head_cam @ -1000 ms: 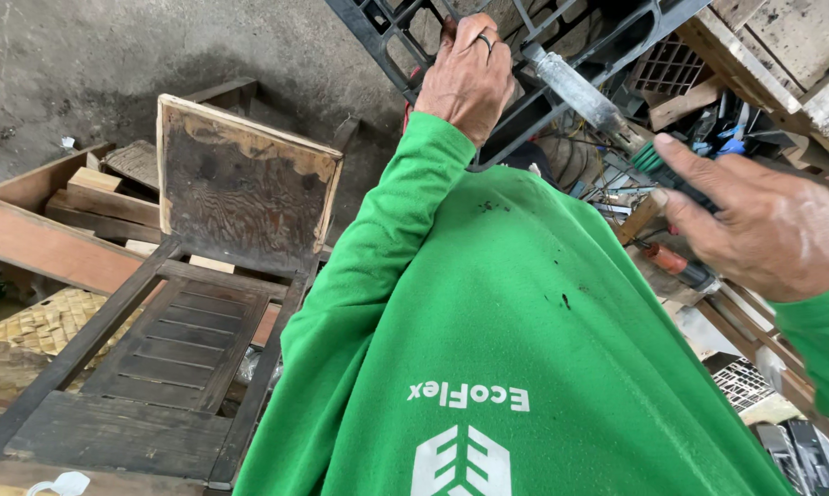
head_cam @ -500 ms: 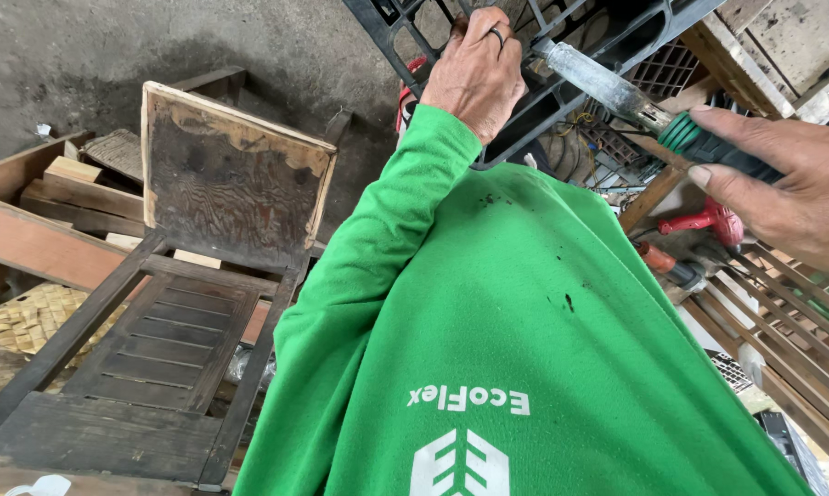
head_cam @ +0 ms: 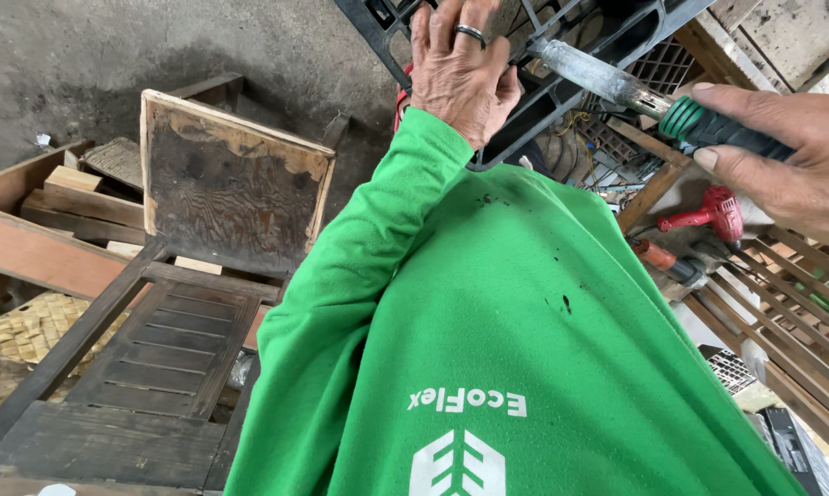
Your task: The person uses a soldering iron to melt and smooth the edges of a black plastic crate, then removes excess plastic with a scraper. The person works on multiple sections of the crate, applying heat and scraping away softened material.
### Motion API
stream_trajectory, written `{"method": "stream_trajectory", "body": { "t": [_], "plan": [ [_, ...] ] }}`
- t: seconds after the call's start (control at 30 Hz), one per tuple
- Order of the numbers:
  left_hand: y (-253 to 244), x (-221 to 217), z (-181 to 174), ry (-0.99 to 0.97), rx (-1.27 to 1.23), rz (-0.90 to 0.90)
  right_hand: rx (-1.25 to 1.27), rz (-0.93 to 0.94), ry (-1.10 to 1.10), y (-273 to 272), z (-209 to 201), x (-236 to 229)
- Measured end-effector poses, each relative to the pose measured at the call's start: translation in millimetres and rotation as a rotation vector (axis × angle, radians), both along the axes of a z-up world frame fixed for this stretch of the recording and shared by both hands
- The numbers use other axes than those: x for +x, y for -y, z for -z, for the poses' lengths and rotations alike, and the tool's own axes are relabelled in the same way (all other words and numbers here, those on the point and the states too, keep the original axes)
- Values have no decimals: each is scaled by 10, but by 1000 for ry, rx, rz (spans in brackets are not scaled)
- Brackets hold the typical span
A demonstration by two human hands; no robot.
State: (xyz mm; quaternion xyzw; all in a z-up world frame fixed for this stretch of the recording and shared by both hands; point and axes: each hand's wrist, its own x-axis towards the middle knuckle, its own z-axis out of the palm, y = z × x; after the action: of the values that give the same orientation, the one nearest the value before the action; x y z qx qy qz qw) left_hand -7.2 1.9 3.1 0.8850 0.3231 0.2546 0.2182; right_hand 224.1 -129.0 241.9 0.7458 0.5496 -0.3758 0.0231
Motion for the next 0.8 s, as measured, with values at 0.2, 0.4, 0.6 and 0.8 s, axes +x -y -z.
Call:
{"method": "stream_trajectory", "body": {
  "t": [0.2,0.4,0.6,0.8],
  "plan": [
    [-7,3,-49,-35,1,-15,20,4,-24,-13,1,-2],
    [-73,-11,9,-83,-58,91,107,-56,-133,26,146,91],
    [-22,-1,68,-101,-60,82,99,84,-168,78,150,92],
    [-48,-9,63,-90,-93,83,163,73,-188,35,93,40]
  ]
}}
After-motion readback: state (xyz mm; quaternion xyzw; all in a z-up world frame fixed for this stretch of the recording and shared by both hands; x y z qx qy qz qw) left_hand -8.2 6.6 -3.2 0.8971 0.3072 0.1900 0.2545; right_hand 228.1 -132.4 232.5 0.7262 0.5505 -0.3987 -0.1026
